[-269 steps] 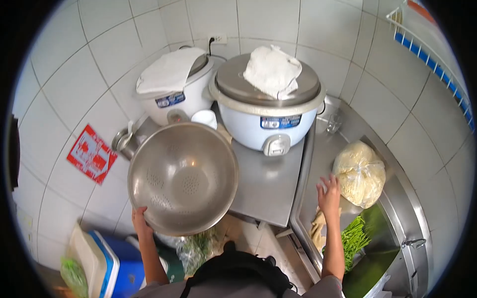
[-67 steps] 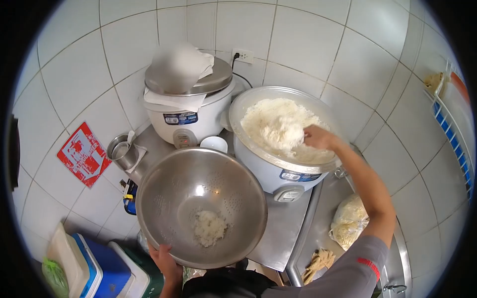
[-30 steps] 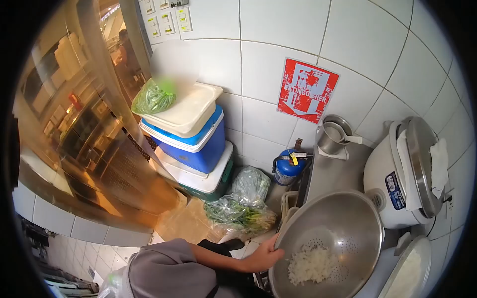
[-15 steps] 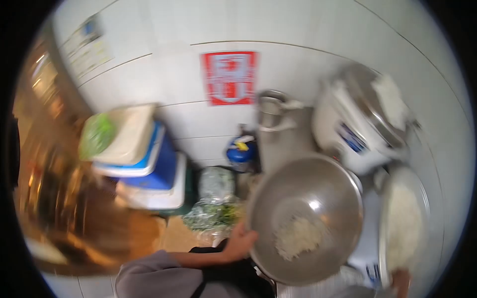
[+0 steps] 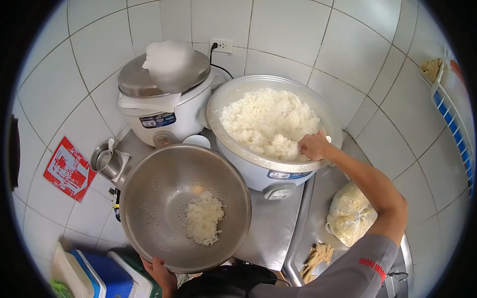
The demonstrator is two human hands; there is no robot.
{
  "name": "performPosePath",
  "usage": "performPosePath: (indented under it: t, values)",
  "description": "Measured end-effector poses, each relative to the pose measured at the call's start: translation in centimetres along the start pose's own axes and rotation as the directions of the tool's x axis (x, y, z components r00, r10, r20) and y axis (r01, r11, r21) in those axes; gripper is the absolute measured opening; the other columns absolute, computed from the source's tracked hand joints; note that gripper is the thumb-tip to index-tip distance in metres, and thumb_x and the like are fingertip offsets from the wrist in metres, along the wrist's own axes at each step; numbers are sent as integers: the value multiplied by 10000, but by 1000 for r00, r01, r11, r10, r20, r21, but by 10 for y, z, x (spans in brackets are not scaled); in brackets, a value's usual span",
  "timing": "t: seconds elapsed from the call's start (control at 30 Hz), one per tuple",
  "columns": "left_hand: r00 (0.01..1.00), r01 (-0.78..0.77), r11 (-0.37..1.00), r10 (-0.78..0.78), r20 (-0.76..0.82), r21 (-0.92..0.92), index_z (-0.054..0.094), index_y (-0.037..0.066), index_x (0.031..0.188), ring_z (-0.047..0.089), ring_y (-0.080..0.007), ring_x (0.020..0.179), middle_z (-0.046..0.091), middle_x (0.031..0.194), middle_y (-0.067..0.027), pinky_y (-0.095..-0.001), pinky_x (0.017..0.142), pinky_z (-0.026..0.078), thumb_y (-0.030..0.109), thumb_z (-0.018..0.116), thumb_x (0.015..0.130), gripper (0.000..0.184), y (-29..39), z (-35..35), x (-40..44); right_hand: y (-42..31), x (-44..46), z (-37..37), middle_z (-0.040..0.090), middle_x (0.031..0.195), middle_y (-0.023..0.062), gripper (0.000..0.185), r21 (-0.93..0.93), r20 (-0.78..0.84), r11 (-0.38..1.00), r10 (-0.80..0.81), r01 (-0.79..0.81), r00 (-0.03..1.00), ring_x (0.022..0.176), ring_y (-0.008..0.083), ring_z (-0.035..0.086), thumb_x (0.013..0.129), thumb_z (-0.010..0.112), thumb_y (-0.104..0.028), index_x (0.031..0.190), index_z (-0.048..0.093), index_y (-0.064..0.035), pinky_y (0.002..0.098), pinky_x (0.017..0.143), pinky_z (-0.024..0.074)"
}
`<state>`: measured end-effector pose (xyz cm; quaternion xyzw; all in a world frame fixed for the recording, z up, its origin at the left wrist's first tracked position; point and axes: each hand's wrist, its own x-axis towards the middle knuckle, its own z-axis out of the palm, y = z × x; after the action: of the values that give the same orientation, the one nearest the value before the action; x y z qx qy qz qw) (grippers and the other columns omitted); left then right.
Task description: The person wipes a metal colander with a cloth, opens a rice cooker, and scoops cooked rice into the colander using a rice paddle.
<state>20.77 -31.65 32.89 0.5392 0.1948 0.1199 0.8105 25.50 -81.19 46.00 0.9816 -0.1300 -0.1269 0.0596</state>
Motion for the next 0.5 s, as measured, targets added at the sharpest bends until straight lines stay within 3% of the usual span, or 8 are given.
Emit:
performPosePath:
  t: [0.1,0.2,0.5]
  values:
    - [1000,-4,1000,4,-20,-6,379,-19,1160,484,-186,851,482,1000,-89,-267,747,402,-44,397,611,550,3,5,-4,-2,4,-2,600,1008,47,263,10,73,1000,3,-4,997,899,204,570,740,543,-275,943,650,-146,367,861,258]
    - [1000,8,1000,-8,-5,1,366,-15,1177,482,-181,838,482,998,-87,-267,735,404,-47,395,624,555,1,3,-5,2,7,6,605,996,40,263,43,10,999,-28,27,1000,885,198,576,729,545,-262,938,650,-140,363,863,262]
    - [1000,-28,997,28,4,65,338,-4,1230,478,-172,822,487,981,-83,-258,705,406,-50,396,644,591,3,5,-12,9,14,13,584,1002,97,275,131,28,988,-88,83,996,919,228,556,725,549,-263,922,642,-96,359,876,265]
